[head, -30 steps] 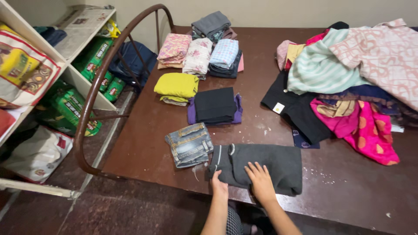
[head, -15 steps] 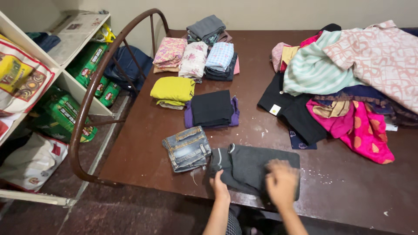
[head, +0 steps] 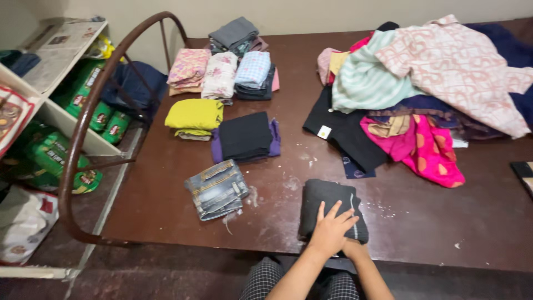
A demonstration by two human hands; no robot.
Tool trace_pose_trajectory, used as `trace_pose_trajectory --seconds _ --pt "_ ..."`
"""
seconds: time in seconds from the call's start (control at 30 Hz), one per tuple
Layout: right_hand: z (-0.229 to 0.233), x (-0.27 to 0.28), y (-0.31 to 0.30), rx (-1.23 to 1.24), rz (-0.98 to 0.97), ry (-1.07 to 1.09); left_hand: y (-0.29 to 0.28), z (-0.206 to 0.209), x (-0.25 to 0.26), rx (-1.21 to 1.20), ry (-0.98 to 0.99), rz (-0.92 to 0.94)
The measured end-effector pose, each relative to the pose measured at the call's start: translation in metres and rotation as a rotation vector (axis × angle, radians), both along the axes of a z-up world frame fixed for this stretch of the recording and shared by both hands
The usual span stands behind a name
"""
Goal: The person folds several garments on a low table, including jeans, a black t-shirt, a dark gray sweater, and a patterned shirt. Each item is smoothed, folded into a compact rectangle, and placed in a growing stack.
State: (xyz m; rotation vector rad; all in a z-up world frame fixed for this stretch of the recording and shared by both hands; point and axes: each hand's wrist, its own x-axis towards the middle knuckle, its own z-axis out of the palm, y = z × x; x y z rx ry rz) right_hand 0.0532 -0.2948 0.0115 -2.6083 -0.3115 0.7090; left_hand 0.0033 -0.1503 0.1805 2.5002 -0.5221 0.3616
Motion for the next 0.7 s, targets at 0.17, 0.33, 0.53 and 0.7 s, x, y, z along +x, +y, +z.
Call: trace_pose_trajectory --seconds 0.17,0.33,0.53,0.7 --pt "0.002 -0.008 0.000 0.576 -0.224 -0.232 0.017 -0.020 -0.002 -0.003 0.030 -0.019" --pt "0.038 -0.009 0.005 0.318 -0.052 -0.560 0.061 -0.074 0.007 -1.070 0.455 0.875" --pt "0.116 -0.017 0.036 0.014 -0.180 -0.279 0.167 -0.157 -0.026 -2.084 0.450 1.051" --pt "0.148 -0.029 0.097 0.145 0.157 -0.383 0.171 -0.177 -0.028 -2.094 0.498 1.023"
